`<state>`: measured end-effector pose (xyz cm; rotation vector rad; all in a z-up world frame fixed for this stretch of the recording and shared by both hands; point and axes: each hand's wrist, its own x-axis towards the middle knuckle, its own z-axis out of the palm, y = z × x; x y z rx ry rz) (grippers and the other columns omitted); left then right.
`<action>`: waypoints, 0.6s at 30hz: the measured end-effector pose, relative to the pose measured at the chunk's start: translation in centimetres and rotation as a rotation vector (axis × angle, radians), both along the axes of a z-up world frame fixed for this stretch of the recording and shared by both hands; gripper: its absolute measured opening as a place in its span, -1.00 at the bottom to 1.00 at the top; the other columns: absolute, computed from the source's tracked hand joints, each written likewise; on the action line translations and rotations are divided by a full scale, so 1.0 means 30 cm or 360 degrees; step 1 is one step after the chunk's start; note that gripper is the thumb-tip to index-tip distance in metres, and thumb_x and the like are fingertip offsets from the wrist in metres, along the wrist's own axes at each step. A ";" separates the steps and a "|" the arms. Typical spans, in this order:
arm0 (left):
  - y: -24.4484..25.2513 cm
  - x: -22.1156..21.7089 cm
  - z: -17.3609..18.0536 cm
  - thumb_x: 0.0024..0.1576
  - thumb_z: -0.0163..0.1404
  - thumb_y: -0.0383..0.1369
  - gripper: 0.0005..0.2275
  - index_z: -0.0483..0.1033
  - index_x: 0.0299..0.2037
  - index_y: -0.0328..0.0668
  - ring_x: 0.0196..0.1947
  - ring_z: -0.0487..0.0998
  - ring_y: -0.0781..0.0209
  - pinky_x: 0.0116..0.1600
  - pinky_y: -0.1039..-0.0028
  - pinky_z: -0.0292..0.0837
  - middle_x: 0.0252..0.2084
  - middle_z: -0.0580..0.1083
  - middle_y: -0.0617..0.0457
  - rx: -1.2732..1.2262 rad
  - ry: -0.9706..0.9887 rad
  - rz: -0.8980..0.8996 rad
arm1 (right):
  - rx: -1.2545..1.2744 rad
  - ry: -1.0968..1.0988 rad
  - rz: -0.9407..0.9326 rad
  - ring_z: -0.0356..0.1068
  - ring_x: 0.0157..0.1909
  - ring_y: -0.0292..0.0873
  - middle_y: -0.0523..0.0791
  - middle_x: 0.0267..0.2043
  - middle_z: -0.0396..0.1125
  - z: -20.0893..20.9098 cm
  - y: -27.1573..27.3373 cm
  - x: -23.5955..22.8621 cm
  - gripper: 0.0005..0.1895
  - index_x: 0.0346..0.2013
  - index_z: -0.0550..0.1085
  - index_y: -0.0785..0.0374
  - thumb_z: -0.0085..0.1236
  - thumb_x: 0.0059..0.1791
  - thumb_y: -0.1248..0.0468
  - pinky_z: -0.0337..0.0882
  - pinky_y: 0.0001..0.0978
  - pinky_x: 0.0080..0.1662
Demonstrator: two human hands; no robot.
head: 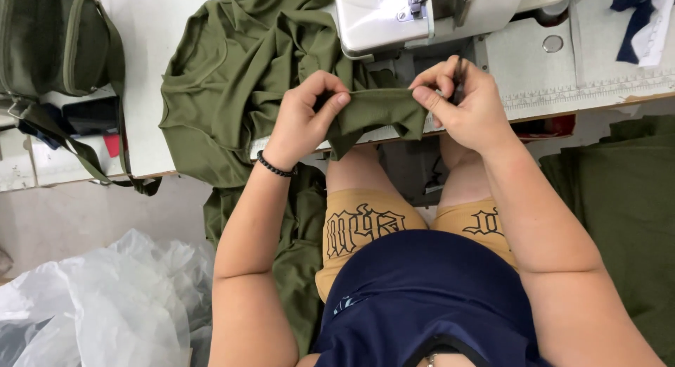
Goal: Trimming excess threads from green fabric garments using thread snips at a sewing workstation.
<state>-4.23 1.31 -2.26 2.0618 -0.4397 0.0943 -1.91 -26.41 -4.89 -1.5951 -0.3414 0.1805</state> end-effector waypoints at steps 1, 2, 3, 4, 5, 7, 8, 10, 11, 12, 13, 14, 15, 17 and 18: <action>-0.011 -0.008 0.007 0.33 -0.04 -0.43 -0.97 0.42 -0.18 -0.12 -0.24 0.44 0.29 -0.10 0.52 0.36 -0.23 0.46 0.15 0.0037 0.0085 -0.0019 | -0.0031 0.0041 0.0057 0.18 -0.61 -0.31 -0.03 -0.05 0.45 0.008 0.003 -0.003 -0.59 -0.44 0.09 0.09 0.11 0.14 0.34 0.36 -0.50 -0.40; -0.019 -0.011 0.008 0.33 -0.04 -0.43 -0.97 0.42 -0.18 -0.12 -0.24 0.44 0.29 -0.10 0.52 0.36 -0.23 0.46 0.15 0.0036 0.0087 -0.0021 | -0.0031 0.0042 0.0056 0.18 -0.61 -0.31 -0.03 -0.05 0.45 -0.014 0.009 -0.001 -0.59 -0.44 0.09 0.09 0.11 0.14 0.34 0.36 -0.50 -0.40; -0.028 -0.014 0.010 0.32 0.00 -0.43 -0.97 0.50 -0.17 -0.13 -0.30 0.45 0.31 -0.11 0.47 0.41 -0.31 0.50 0.11 -0.0039 0.0066 -0.0005 | 0.0081 -0.0141 0.0064 0.24 -0.47 -0.36 -0.02 -0.12 0.48 -0.035 0.013 0.000 -0.57 -0.45 0.14 0.13 0.25 0.09 0.37 0.31 -0.54 -0.31; -0.038 -0.014 0.012 0.32 0.04 -0.43 -0.95 0.57 -0.16 -0.14 -0.35 0.46 0.32 -0.12 0.42 0.46 -0.38 0.54 0.06 -0.0115 0.0043 0.0007 | 0.0193 -0.0327 0.0070 0.29 -0.32 -0.42 0.00 -0.18 0.52 -0.055 0.017 0.003 -0.53 -0.46 0.19 0.17 0.39 0.05 0.39 0.26 -0.58 -0.22; -0.036 -0.011 0.012 0.32 0.04 -0.43 -0.95 0.57 -0.16 -0.14 -0.35 0.46 0.32 -0.12 0.42 0.46 -0.38 0.54 0.06 -0.0116 0.0042 0.0002 | 0.0192 -0.0328 0.0066 0.29 -0.32 -0.42 0.00 -0.18 0.52 -0.066 0.013 0.008 -0.53 -0.46 0.19 0.17 0.39 0.05 0.39 0.26 -0.58 -0.22; -0.031 -0.012 0.010 0.31 0.07 -0.40 -0.95 0.57 -0.18 -0.16 -0.38 0.46 0.31 -0.18 0.43 0.44 -0.42 0.53 0.04 -0.0075 0.0067 -0.0027 | 0.0113 -0.0475 -0.0050 0.35 -0.28 -0.34 -0.09 -0.24 0.53 -0.089 0.009 0.014 -0.48 -0.48 0.20 0.13 0.48 0.02 0.37 0.25 -0.53 -0.12; -0.025 -0.012 0.007 0.31 0.07 -0.40 -0.95 0.57 -0.18 -0.16 -0.38 0.46 0.31 -0.18 0.43 0.44 -0.42 0.53 0.04 -0.0075 0.0069 -0.0023 | 0.0113 -0.0474 -0.0046 0.35 -0.28 -0.34 -0.09 -0.24 0.53 -0.083 -0.008 0.015 -0.48 -0.48 0.20 0.13 0.48 0.02 0.37 0.25 -0.53 -0.12; -0.010 -0.013 0.000 0.25 0.17 -0.36 -0.89 0.56 -0.25 -0.20 -0.38 0.43 0.36 -0.20 0.44 0.42 -0.44 0.53 0.02 -0.0095 0.0115 -0.0004 | 0.0106 -0.0447 -0.0044 0.22 -0.36 -0.42 -0.06 -0.24 0.52 -0.071 -0.039 0.015 -0.45 -0.49 0.14 0.11 0.40 0.08 0.42 0.21 -0.60 -0.21; -0.009 -0.011 -0.003 0.25 0.17 -0.36 -0.89 0.56 -0.25 -0.20 -0.38 0.43 0.36 -0.20 0.44 0.42 -0.44 0.53 0.02 -0.0095 0.0116 0.0000 | 0.0107 -0.0445 -0.0040 0.22 -0.36 -0.42 -0.06 -0.24 0.52 -0.090 -0.046 0.017 -0.45 -0.49 0.14 0.11 0.40 0.08 0.42 0.21 -0.60 -0.21; -0.010 -0.012 -0.007 0.24 0.18 -0.37 -0.89 0.56 -0.26 -0.20 -0.38 0.44 0.34 -0.20 0.44 0.42 -0.44 0.53 0.02 -0.0130 0.0138 -0.0010 | 0.0084 -0.0472 -0.0038 0.27 -0.33 -0.38 -0.04 -0.22 0.52 -0.109 -0.055 0.017 -0.45 -0.49 0.14 0.12 0.40 0.08 0.42 0.23 -0.58 -0.19; -0.011 -0.013 -0.010 0.23 0.20 -0.37 -0.89 0.57 -0.28 -0.20 -0.38 0.45 0.33 -0.19 0.44 0.42 -0.45 0.53 0.02 -0.0165 0.0160 -0.0019 | 0.0062 -0.0500 -0.0036 0.32 -0.30 -0.34 -0.02 -0.21 0.53 -0.128 -0.064 0.017 -0.45 -0.50 0.15 0.13 0.41 0.09 0.43 0.25 -0.55 -0.17; -0.006 -0.009 -0.033 0.23 0.20 -0.37 -0.89 0.57 -0.28 -0.20 -0.38 0.45 0.33 -0.19 0.44 0.42 -0.45 0.53 0.02 -0.0170 0.0161 -0.0017 | 0.0058 -0.0499 -0.0032 0.32 -0.30 -0.34 -0.02 -0.21 0.53 -0.140 -0.064 0.019 -0.45 -0.50 0.15 0.13 0.41 0.09 0.43 0.25 -0.55 -0.17; -0.002 -0.005 -0.055 0.23 0.20 -0.38 -0.90 0.57 -0.27 -0.18 -0.36 0.43 0.37 -0.17 0.48 0.41 -0.43 0.53 0.07 -0.0272 0.0186 -0.0016 | 0.0067 -0.0504 -0.0034 0.33 -0.29 -0.32 -0.02 -0.21 0.52 -0.152 -0.066 0.021 -0.45 -0.50 0.15 0.13 0.40 0.09 0.42 0.27 -0.54 -0.15; -0.009 0.006 -0.080 0.23 0.20 -0.39 -0.91 0.56 -0.27 -0.15 -0.35 0.42 0.41 -0.15 0.53 0.39 -0.41 0.53 0.12 -0.0371 0.0210 -0.0023 | 0.0077 -0.0512 -0.0043 0.35 -0.28 -0.31 -0.01 -0.20 0.52 -0.163 -0.058 0.021 -0.46 -0.50 0.15 0.13 0.39 0.10 0.42 0.28 -0.52 -0.14; -0.020 0.011 -0.084 0.24 0.17 -0.40 -0.93 0.56 -0.24 -0.17 -0.31 0.44 0.35 -0.13 0.45 0.42 -0.38 0.53 0.06 -0.0342 0.0177 -0.0044 | 0.0094 -0.0500 -0.0040 0.35 -0.26 -0.31 -0.01 -0.20 0.52 -0.164 -0.049 0.019 -0.48 -0.49 0.16 0.14 0.38 0.10 0.41 0.27 -0.53 -0.13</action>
